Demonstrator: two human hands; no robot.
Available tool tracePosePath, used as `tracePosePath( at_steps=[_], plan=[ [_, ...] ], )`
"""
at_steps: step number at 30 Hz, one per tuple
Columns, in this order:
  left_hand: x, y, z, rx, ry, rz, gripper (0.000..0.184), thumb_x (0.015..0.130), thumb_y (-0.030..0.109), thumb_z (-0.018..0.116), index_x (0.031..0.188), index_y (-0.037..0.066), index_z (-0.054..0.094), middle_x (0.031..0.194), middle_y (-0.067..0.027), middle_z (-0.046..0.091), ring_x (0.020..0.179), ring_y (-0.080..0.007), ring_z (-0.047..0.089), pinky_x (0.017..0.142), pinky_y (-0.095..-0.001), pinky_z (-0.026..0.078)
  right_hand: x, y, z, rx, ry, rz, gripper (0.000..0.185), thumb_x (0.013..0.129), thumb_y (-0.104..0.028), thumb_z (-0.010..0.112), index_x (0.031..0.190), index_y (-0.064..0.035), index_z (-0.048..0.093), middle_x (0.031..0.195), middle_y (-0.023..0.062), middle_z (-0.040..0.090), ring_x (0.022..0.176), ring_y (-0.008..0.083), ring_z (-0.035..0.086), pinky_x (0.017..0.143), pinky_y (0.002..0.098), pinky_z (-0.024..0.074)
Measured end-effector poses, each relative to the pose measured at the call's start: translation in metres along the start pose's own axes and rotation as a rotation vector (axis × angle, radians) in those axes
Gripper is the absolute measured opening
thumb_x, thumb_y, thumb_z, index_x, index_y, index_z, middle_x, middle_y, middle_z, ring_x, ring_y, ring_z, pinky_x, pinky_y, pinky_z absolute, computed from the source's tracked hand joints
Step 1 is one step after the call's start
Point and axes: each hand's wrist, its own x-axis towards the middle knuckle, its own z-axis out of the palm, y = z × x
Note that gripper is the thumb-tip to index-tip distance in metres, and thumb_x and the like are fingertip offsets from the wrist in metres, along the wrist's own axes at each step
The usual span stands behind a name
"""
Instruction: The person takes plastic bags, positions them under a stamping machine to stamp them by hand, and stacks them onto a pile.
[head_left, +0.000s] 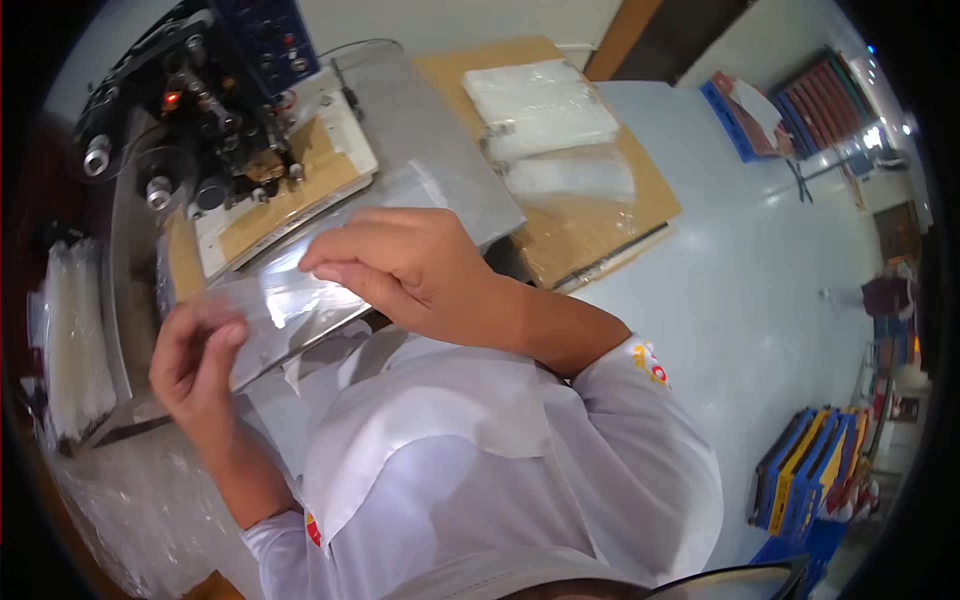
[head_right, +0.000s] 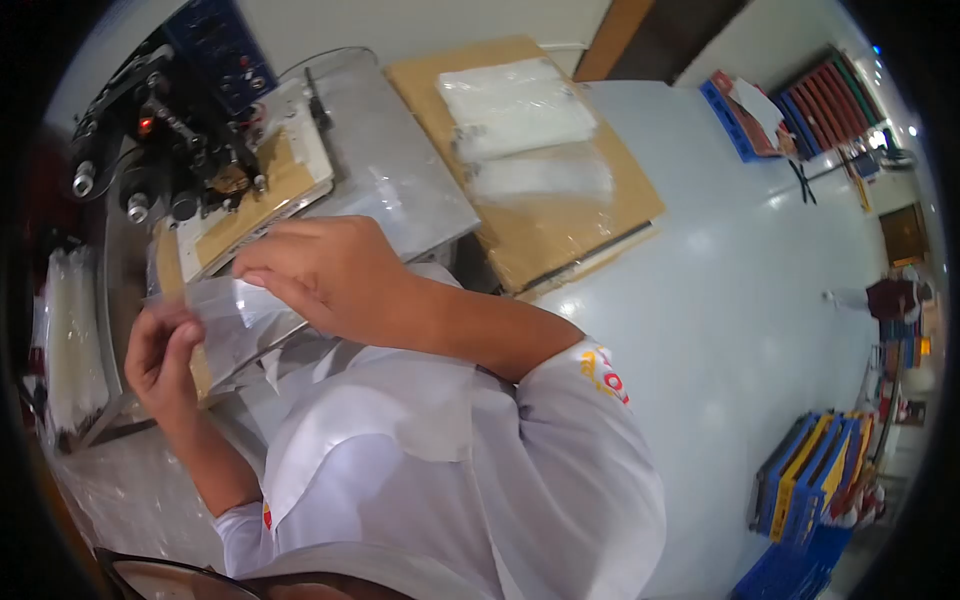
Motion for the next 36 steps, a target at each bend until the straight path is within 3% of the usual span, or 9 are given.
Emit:
tracePosePath(
  at_steps=[8, 11, 12, 16, 19, 23, 27, 30, 36],
  plan=[
    [0.001, -0.003, 0.014, 0.032, -0.103, 0.298, 0.019, 0.088, 0.018, 0.072, 0.083, 0.001, 0.063, 0.078, -0.0074, 0.059, 0.071, -0.0202, 0.054, 0.064, -0.0318, 0.043, -0.026, -0.01, 0.002, 0.2, 0.223, 0.178, 0.009, 0.094, -0.016, 0.069, 0.1, -0.0094, 0.068, 0.084, 0.0063, 0.067, 0.069, 0.0269, 0.066, 0.061, 0.0358, 0.0513],
    [-0.007, 0.003, 0.041, 0.162, -0.491, 0.662, 0.018, 0.091, 0.017, 0.068, 0.085, 0.001, 0.061, 0.08, -0.0075, 0.061, 0.075, -0.0196, 0.056, 0.064, -0.033, 0.044, -0.043, 0.0, 0.01, 0.155, 0.238, 0.173, 0.008, 0.094, -0.015, 0.068, 0.1, -0.0103, 0.067, 0.084, 0.006, 0.066, 0.07, 0.0274, 0.066, 0.061, 0.0365, 0.0512],
    [-0.007, 0.016, 0.057, 0.252, -0.585, 0.656, 0.014, 0.091, 0.014, 0.066, 0.088, 0.001, 0.063, 0.079, -0.0072, 0.062, 0.074, -0.0207, 0.058, 0.065, -0.0341, 0.045, -0.049, -0.001, 0.011, 0.166, 0.247, 0.154, 0.007, 0.094, -0.014, 0.067, 0.1, -0.0102, 0.067, 0.084, 0.0059, 0.066, 0.07, 0.0273, 0.066, 0.061, 0.0364, 0.051],
    [0.023, -0.008, 0.052, 0.408, -0.167, 0.164, 0.017, 0.094, 0.013, 0.065, 0.083, 0.001, 0.063, 0.077, -0.008, 0.058, 0.071, -0.0224, 0.056, 0.068, -0.0349, 0.045, -0.07, -0.009, 0.0, 0.249, 0.286, 0.177, 0.007, 0.094, -0.011, 0.067, 0.1, -0.0093, 0.066, 0.085, 0.0061, 0.067, 0.072, 0.0258, 0.066, 0.061, 0.0359, 0.0506],
    [-0.005, 0.014, 0.069, 0.082, -0.609, 0.66, 0.016, 0.097, 0.011, 0.063, 0.085, 0.001, 0.062, 0.076, -0.0042, 0.055, 0.07, -0.0156, 0.051, 0.067, -0.0294, 0.041, -0.079, -0.009, -0.011, 0.307, 0.304, 0.272, 0.006, 0.093, -0.009, 0.068, 0.099, -0.0084, 0.066, 0.085, 0.0065, 0.067, 0.072, 0.0244, 0.066, 0.062, 0.0349, 0.0506],
    [0.03, -0.059, 0.052, 0.029, -0.27, -0.007, 0.012, 0.093, 0.016, 0.068, 0.089, 0.006, 0.067, 0.09, -0.0033, 0.062, 0.085, -0.0134, 0.057, 0.073, -0.029, 0.043, -0.085, -0.007, -0.019, 0.282, 0.178, 0.352, 0.009, 0.095, -0.01, 0.068, 0.103, -0.0061, 0.067, 0.087, 0.0069, 0.068, 0.072, 0.0187, 0.067, 0.065, 0.0308, 0.0518],
    [0.007, -0.019, 0.065, -0.338, -0.253, -0.089, 0.019, 0.097, 0.006, 0.061, 0.109, -0.006, 0.069, 0.111, -0.0118, 0.067, 0.098, -0.0153, 0.062, 0.085, -0.0279, 0.048, -0.082, -0.005, -0.018, 0.566, 0.154, 0.573, 0.014, 0.099, -0.011, 0.067, 0.108, -0.0013, 0.069, 0.093, 0.006, 0.07, 0.075, 0.0112, 0.066, 0.067, 0.0262, 0.0537],
    [0.008, -0.025, 0.041, -0.293, -0.485, -0.219, 0.019, 0.094, 0.002, 0.066, 0.11, -0.006, 0.072, 0.103, -0.0131, 0.072, 0.086, -0.0142, 0.065, 0.076, -0.0265, 0.052, -0.081, 0.003, -0.015, 0.55, 0.047, 0.564, 0.013, 0.099, -0.008, 0.066, 0.109, 0.0001, 0.069, 0.099, 0.0063, 0.069, 0.079, 0.0095, 0.066, 0.069, 0.0245, 0.0546],
    [-0.009, -0.033, 0.047, -0.426, -0.263, -0.37, 0.009, 0.088, 0.006, 0.077, 0.09, -0.001, 0.072, 0.081, -0.0054, 0.072, 0.066, -0.0069, 0.061, 0.06, -0.0222, 0.049, -0.056, 0.001, -0.009, 0.758, -0.044, 0.805, 0.013, 0.099, -0.009, 0.066, 0.11, -0.0012, 0.068, 0.093, 0.0062, 0.07, 0.082, 0.0098, 0.066, 0.07, 0.0237, 0.0551]
  ],
)
